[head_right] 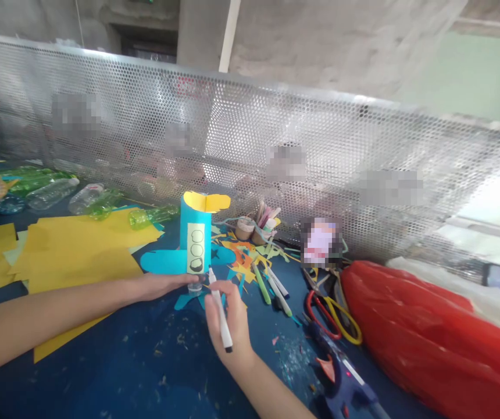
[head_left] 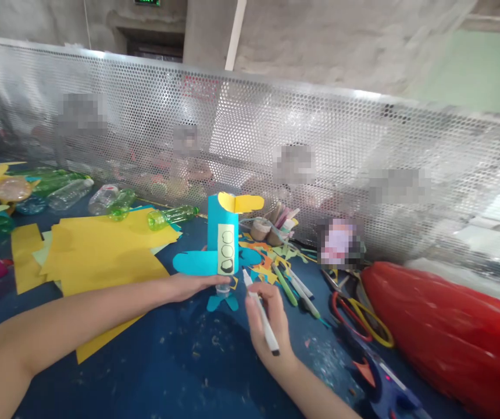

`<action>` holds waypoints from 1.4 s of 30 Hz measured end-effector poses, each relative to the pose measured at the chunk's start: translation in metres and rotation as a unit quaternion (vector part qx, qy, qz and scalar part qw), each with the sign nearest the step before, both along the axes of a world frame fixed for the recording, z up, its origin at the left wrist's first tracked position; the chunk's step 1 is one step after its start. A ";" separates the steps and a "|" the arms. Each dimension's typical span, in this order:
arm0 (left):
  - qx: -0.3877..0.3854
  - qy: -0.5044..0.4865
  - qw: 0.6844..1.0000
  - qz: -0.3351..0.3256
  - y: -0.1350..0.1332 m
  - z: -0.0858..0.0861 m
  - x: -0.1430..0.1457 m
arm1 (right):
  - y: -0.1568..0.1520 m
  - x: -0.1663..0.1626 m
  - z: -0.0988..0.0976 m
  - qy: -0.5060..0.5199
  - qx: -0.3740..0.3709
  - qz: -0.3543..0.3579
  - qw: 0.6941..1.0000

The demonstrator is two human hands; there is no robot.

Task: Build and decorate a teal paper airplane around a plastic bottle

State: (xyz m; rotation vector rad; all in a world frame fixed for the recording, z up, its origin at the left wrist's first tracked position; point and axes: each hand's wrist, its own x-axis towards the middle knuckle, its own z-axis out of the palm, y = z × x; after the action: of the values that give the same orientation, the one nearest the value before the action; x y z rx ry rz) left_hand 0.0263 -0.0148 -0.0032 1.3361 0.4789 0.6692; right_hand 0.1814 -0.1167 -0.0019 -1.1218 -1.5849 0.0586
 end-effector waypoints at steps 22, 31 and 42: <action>0.031 0.037 0.999 0.005 0.008 -0.011 -0.006 | -0.007 -0.002 0.007 -0.197 0.054 0.028 0.978; 0.042 0.023 0.999 0.016 0.002 0.000 -0.004 | -0.004 -0.002 0.004 -0.193 0.041 0.041 0.979; 0.044 0.032 0.998 0.019 -0.003 0.007 -0.006 | -0.004 -0.001 0.005 -0.186 0.038 0.045 0.981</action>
State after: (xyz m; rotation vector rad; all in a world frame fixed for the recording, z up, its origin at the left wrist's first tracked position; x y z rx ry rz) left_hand 0.0207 -0.0177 0.0037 1.4380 0.5312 0.6872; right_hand 0.1808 -0.1204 0.0032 -1.0417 -1.9533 -0.1587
